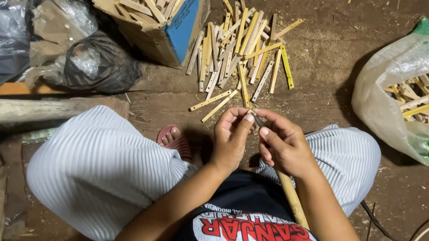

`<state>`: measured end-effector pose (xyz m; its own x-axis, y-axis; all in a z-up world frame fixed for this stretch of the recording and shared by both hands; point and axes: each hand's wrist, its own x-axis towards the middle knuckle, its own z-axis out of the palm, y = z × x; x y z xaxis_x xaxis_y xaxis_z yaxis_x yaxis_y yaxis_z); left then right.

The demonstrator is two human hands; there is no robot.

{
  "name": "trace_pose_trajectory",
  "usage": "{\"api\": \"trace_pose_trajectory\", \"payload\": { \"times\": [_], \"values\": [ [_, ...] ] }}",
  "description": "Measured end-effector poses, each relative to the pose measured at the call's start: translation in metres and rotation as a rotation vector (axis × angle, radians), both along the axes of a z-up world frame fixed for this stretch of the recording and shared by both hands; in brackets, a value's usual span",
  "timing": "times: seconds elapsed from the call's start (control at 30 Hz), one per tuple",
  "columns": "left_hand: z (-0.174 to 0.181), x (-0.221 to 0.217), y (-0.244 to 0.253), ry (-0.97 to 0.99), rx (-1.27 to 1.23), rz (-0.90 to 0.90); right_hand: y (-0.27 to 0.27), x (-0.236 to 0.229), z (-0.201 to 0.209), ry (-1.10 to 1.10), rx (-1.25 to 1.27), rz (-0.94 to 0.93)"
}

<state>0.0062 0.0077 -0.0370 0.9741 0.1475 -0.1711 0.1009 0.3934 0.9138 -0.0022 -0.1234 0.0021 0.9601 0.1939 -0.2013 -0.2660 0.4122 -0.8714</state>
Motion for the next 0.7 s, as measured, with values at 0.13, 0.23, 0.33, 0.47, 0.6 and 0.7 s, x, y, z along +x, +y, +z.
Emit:
{"api": "trace_pose_trajectory", "payload": {
  "times": [0.13, 0.23, 0.33, 0.47, 0.6, 0.7],
  "values": [
    [0.0, 0.003, 0.002, -0.052, 0.06, -0.002, -0.003, 0.002, -0.007, 0.027, 0.013, -0.007],
    [0.011, -0.005, 0.006, -0.111, 0.115, 0.006, -0.023, 0.006, -0.027, 0.059, -0.083, 0.0],
    [0.027, -0.003, 0.01, -0.238, 0.171, -0.114, -0.052, 0.013, -0.046, 0.105, -0.175, -0.101],
    [0.013, -0.011, 0.017, -0.143, 0.22, -0.126, -0.024, -0.012, -0.013, 0.112, 0.042, -0.041],
    [0.021, 0.0, 0.018, -0.174, 0.281, -0.177, -0.003, -0.012, -0.006, 0.025, 0.155, 0.02],
    [0.03, -0.001, 0.02, -0.171, 0.272, -0.201, -0.003, -0.011, -0.01, 0.006, 0.139, 0.011]
  ]
}}
